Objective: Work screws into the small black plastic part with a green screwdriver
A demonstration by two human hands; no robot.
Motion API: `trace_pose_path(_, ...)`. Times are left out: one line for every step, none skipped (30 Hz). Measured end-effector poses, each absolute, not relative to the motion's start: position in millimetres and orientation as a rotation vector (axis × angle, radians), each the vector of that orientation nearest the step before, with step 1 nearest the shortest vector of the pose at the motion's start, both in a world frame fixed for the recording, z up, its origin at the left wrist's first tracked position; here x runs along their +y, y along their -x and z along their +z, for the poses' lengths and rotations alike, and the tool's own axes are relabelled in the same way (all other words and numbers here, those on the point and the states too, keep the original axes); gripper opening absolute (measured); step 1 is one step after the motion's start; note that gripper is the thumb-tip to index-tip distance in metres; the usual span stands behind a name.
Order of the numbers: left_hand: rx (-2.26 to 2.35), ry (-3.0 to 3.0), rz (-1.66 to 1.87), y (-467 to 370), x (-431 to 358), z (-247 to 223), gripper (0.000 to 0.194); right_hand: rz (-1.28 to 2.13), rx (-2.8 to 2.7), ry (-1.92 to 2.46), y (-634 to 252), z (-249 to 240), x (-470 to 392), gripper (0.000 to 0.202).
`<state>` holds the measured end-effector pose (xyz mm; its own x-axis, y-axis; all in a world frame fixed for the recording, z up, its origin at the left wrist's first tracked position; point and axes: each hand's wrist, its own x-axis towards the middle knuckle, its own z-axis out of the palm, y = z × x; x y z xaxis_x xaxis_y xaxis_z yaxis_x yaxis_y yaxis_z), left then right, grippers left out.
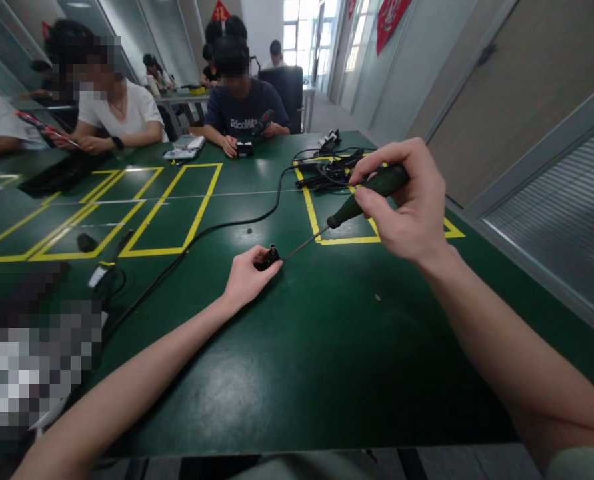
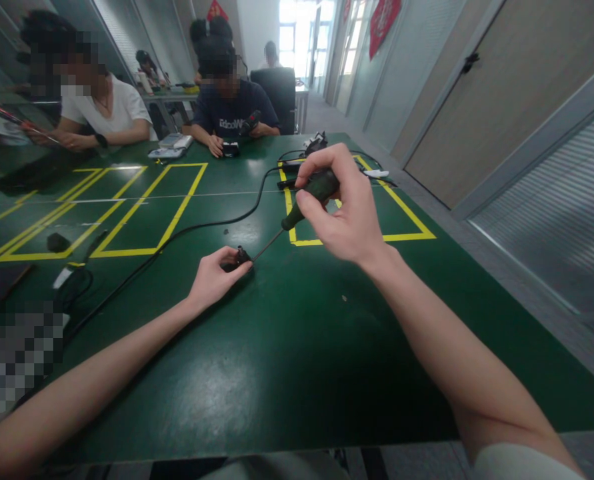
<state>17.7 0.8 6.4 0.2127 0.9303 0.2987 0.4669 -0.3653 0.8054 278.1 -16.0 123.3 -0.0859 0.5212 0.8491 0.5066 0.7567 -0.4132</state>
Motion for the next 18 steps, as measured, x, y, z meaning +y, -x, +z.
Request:
trace_pose_path(1.291,-1.929,1.069,-17.7,0.9,5.9,0.016,0.013,-1.705,0.809,-278.3,122.9,-15.9,0.013)
trace_pose_path(1.293,-1.929,1.071,-17.6,1.1,5.5,0.017,0.010,-1.686,0.801,-278.6,122.5,-15.7,0.013)
trace_pose_path(1.294,-1.928,1.071,-17.6,1.1,5.1,0.017,0.006,-1.672,0.792,-278.9,122.2,-15.6,0.013)
trace_pose_path(1.294,-1.927,1.070,-17.6,1.2,4.8,0.017,0.002,-1.662,0.784,-279.2,122.1,-15.5,0.013)
trace_pose_path(1.295,-1.924,1.068,-17.5,1.1,4.6,0.017,0.001,-1.659,0.781,-279.4,122.0,-15.4,0.013)
trace_pose_path(1.295,-1.922,1.064,-17.4,1.0,4.5,0.017,-0.003,-1.658,0.778,-279.5,122.1,-15.4,0.013)
trace_pose_path(1.296,-1.919,1.062,-17.1,0.9,4.5,0.018,-0.006,-1.660,0.774,-279.5,122.3,-15.4,0.012)
trace_pose_path(1.297,-1.916,1.057,-16.8,0.8,4.5,0.018,-0.009,-1.661,0.769,-279.4,122.7,-15.4,0.012)
trace_pose_path(1.298,-1.915,1.051,-16.4,0.8,4.6,0.019,-0.011,-1.661,0.764,-279.3,123.1,-15.4,0.011)
trace_pose_path(1.299,-1.915,1.044,-15.9,0.8,4.7,0.019,-0.013,-1.659,0.759,-279.3,123.6,-15.5,0.011)
trace_pose_path(1.297,-1.915,1.036,-15.3,1.0,4.7,0.019,-0.017,-1.661,0.756,-279.3,124.0,-15.5,0.011)
trace_pose_path(1.295,-1.913,1.029,-14.7,1.3,4.5,0.020,-0.022,-1.665,0.756,-279.4,124.4,-15.5,0.011)
trace_pose_path(1.292,-1.906,1.025,-14.1,1.9,4.2,0.020,-0.027,-1.671,0.759,-279.6,124.7,-15.6,0.010)
trace_pose_path(1.287,-1.895,1.021,-13.5,2.5,3.7,0.021,-0.032,-1.677,0.763,-280.0,124.9,-15.6,0.010)
trace_pose_path(1.282,-1.878,1.020,-13.0,3.4,3.0,0.022,-0.038,-1.683,0.765,-280.5,125.0,-15.6,0.010)
trace_pose_path(1.275,-1.856,1.017,-12.4,4.3,2.2,0.023,-0.045,-1.685,0.765,-281.1,125.0,-15.5,0.011)
trace_pose_path(1.267,-1.832,1.013,-11.8,5.4,1.4,0.025,-0.051,-1.685,0.762,-281.8,125.0,-15.3,0.011)
trace_pose_path(1.257,-1.808,1.006,-11.0,6.6,0.5,0.026,-0.057,-1.687,0.758,-282.5,125.0,-15.1,0.010)
